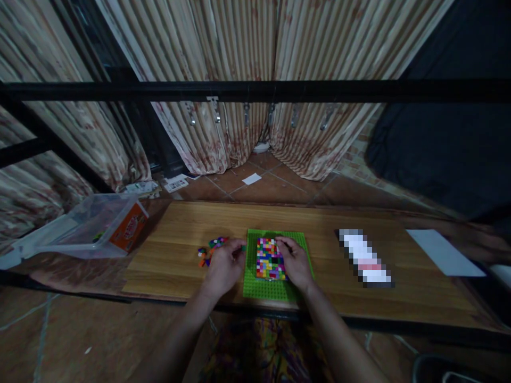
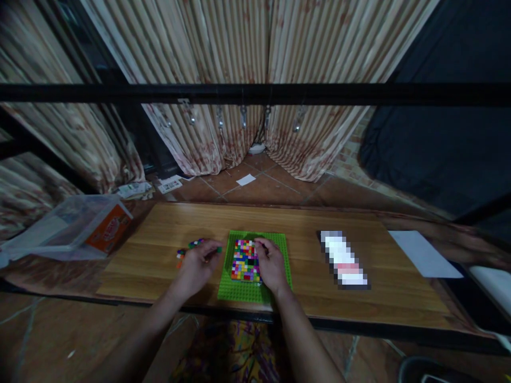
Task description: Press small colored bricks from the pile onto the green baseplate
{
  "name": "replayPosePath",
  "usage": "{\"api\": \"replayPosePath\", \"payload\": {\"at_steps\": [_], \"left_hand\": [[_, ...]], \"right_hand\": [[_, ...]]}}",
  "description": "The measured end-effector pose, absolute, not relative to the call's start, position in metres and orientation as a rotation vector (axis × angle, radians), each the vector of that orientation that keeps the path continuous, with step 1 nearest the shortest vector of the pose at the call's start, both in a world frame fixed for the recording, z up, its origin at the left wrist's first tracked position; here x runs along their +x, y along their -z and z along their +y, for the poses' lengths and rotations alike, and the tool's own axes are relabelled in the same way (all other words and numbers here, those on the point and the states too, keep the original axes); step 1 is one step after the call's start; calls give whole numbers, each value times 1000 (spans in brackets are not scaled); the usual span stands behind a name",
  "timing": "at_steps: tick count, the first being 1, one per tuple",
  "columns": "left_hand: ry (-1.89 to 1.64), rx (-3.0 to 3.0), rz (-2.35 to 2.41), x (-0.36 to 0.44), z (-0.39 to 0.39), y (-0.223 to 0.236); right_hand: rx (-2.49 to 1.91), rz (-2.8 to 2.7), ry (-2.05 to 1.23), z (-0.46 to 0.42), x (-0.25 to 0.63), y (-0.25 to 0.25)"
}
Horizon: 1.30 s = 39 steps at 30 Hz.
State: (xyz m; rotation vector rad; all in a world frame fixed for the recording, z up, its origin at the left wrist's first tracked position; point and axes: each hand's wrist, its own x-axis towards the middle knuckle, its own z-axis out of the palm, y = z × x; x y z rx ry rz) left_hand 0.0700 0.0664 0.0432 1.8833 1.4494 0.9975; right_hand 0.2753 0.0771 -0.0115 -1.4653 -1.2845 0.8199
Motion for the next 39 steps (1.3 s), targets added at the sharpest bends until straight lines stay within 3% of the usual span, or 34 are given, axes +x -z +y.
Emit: {"api": "replayPosePath", "payload": {"at_steps": [16, 39], "left_hand": [[-638, 2105, 1656, 111, 79, -53], [-795, 1752, 1776, 117, 86, -49]], "right_hand": [[-1438, -1287, -808, 78, 276, 13], [-1453, -1295, -799, 77, 275, 10]]}}
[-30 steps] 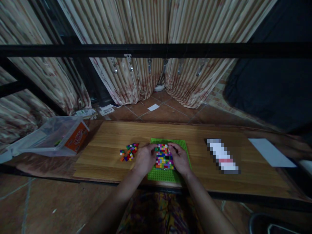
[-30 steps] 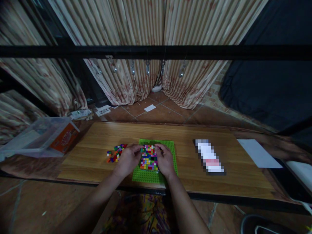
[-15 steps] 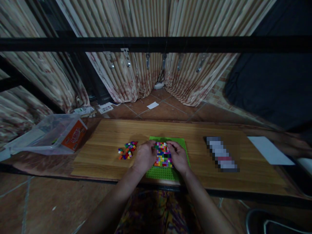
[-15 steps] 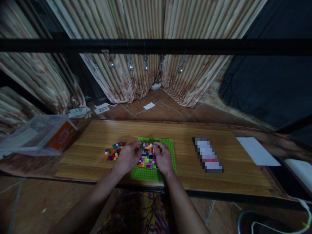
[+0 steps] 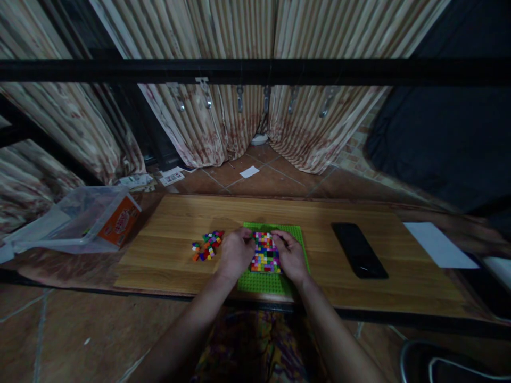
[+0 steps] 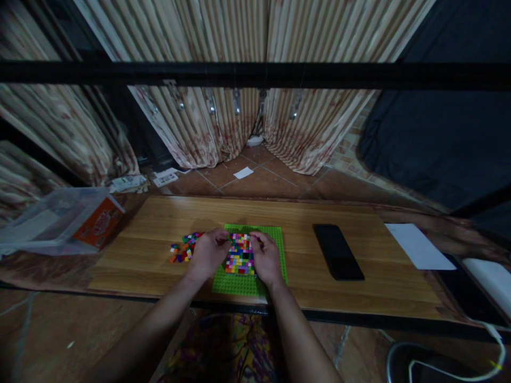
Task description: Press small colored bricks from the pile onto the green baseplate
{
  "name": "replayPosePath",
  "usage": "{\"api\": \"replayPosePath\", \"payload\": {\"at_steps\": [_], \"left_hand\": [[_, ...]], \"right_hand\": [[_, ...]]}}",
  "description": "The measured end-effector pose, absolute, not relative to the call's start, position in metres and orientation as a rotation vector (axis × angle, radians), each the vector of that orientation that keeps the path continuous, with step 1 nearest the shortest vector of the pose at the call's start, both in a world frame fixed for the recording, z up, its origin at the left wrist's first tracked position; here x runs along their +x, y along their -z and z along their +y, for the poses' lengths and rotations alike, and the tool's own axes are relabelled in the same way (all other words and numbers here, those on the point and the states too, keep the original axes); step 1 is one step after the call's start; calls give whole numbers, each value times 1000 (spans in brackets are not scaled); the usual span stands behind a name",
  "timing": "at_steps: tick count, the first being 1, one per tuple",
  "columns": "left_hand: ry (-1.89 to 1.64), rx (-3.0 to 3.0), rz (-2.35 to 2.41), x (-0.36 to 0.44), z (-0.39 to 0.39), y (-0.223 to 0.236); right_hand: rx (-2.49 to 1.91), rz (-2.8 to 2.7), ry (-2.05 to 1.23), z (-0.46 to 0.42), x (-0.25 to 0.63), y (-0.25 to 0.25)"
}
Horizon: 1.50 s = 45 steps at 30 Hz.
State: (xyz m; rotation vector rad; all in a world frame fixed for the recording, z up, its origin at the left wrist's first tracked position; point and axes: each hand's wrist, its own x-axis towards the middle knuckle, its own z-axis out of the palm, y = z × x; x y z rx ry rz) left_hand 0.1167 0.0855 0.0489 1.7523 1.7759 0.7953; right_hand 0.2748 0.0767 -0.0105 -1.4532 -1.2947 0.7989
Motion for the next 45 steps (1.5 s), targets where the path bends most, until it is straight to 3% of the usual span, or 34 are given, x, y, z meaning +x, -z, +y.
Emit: {"api": "replayPosePath", "payload": {"at_steps": [25, 45], "left_hand": [[-946, 1319, 1298, 102, 96, -17], [-956, 1453, 1517, 116, 90, -19]], "right_hand": [[-1453, -1282, -835, 76, 277, 13], [-1489, -1295, -812, 76, 279, 15]]}}
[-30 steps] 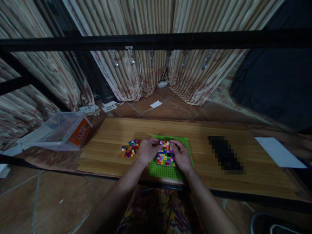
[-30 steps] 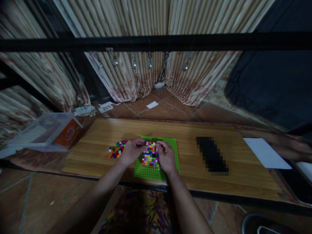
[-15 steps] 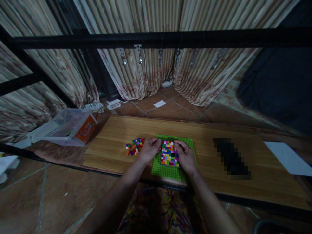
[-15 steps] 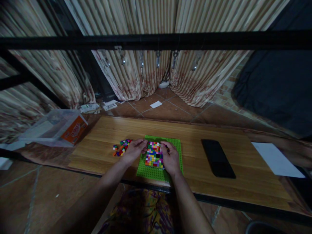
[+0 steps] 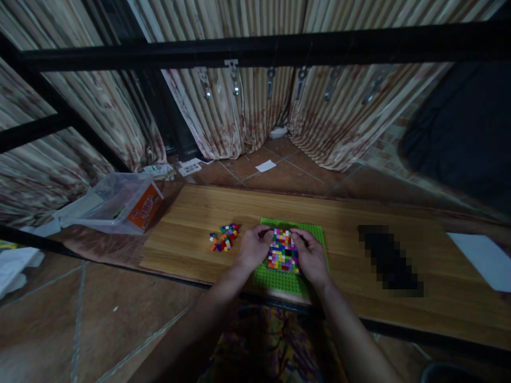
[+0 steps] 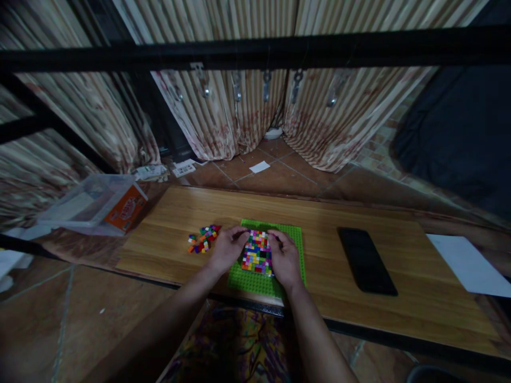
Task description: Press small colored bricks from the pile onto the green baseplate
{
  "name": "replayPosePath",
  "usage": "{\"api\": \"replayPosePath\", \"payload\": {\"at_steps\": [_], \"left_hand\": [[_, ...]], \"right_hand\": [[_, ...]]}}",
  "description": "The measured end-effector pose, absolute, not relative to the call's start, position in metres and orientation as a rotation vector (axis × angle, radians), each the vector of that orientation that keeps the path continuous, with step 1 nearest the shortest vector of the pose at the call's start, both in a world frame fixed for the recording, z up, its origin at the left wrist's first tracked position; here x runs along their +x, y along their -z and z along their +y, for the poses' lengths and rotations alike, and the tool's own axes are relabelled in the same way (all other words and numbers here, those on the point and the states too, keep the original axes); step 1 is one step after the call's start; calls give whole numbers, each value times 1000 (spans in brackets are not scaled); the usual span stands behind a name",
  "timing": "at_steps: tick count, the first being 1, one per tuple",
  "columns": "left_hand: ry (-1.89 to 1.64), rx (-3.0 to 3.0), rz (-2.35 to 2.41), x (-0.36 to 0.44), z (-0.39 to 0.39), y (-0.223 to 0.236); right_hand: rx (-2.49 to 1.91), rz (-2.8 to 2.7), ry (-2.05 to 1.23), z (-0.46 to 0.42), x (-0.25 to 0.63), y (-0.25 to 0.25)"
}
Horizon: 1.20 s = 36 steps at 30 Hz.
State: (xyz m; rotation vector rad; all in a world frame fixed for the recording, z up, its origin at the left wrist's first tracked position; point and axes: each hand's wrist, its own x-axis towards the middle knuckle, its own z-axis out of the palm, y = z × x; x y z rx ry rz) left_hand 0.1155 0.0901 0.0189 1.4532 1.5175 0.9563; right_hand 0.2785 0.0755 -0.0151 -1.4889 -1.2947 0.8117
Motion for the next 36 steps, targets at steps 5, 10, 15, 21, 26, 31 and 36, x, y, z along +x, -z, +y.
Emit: {"api": "replayPosePath", "payload": {"at_steps": [5, 10, 15, 21, 26, 31, 36], "left_hand": [[-968, 1409, 1539, 120, 90, -14], [-1025, 1429, 1525, 120, 91, -14], [-1118, 1437, 1534, 110, 72, -19], [-1163, 1483, 1643, 52, 32, -19], [-1103, 1577, 1926, 0, 20, -15], [-896, 1728, 2022, -5, 20, -12], [-787, 1817, 2068, 5, 22, -11]], "right_hand": [[-1510, -1294, -820, 76, 280, 16], [-1519, -1298, -831, 75, 280, 12], [-1529, -1315, -832, 74, 281, 10], [-1542, -1308, -848, 75, 284, 14], [-1602, -1307, -831, 74, 283, 11], [-1617, -1305, -820, 72, 283, 8], [-1585, -1280, -833, 71, 281, 7]]}}
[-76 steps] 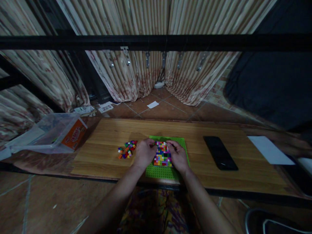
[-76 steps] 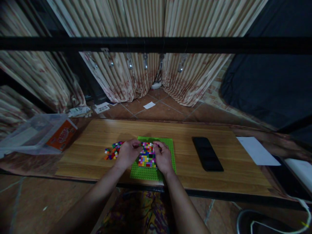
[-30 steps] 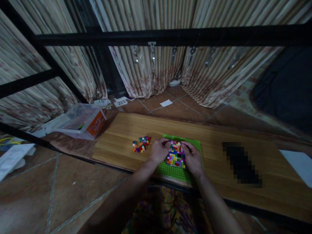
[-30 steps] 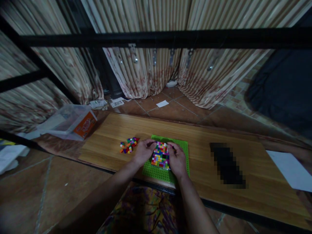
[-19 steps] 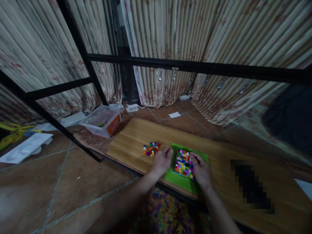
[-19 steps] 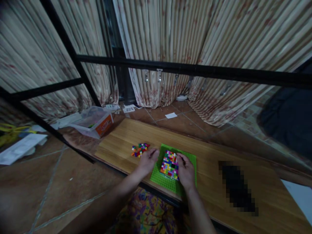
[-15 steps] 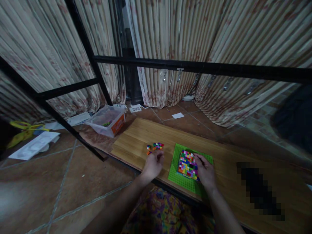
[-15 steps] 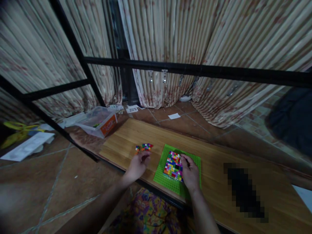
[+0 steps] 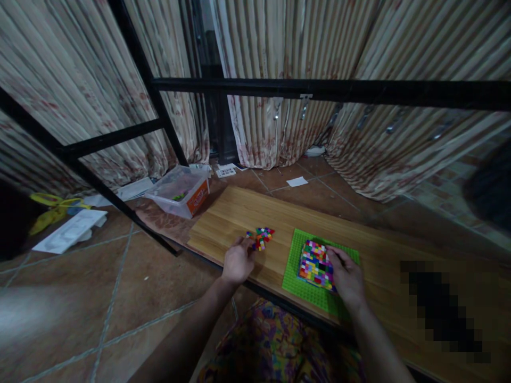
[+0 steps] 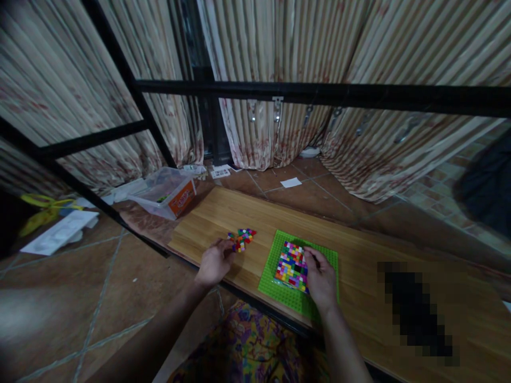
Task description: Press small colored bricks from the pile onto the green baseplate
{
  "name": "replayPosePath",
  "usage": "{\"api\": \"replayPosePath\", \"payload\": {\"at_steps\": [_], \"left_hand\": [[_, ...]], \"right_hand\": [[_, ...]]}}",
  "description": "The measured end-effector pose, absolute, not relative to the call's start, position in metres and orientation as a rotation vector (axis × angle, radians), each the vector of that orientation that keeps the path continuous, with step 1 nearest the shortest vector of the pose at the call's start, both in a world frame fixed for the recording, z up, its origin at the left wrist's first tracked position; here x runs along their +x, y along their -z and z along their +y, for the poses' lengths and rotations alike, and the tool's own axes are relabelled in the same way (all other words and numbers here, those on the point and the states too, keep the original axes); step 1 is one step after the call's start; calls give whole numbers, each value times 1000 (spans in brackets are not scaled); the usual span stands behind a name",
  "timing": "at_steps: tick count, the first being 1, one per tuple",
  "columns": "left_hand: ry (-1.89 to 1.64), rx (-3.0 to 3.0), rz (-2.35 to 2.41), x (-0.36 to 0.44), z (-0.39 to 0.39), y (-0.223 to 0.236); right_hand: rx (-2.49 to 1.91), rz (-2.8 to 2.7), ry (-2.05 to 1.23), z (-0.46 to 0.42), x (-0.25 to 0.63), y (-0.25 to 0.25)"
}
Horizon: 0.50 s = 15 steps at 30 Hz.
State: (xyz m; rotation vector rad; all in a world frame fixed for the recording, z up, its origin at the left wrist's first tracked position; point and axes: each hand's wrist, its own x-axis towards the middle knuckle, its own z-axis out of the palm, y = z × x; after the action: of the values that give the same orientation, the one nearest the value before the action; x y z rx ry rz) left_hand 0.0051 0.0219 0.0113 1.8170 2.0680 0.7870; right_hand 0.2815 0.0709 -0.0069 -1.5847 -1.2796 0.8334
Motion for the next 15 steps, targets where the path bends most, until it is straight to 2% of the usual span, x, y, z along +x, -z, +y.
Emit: {"api": "replayPosePath", "payload": {"at_steps": [7, 15], "left_hand": [[-656, 1866, 2102, 4, 29, -13], [-660, 1907, 2097, 5, 32, -13]], "right_hand": [[-1573, -1273, -834, 69, 277, 1], [-1539, -1273, -859, 71, 278, 4]]}}
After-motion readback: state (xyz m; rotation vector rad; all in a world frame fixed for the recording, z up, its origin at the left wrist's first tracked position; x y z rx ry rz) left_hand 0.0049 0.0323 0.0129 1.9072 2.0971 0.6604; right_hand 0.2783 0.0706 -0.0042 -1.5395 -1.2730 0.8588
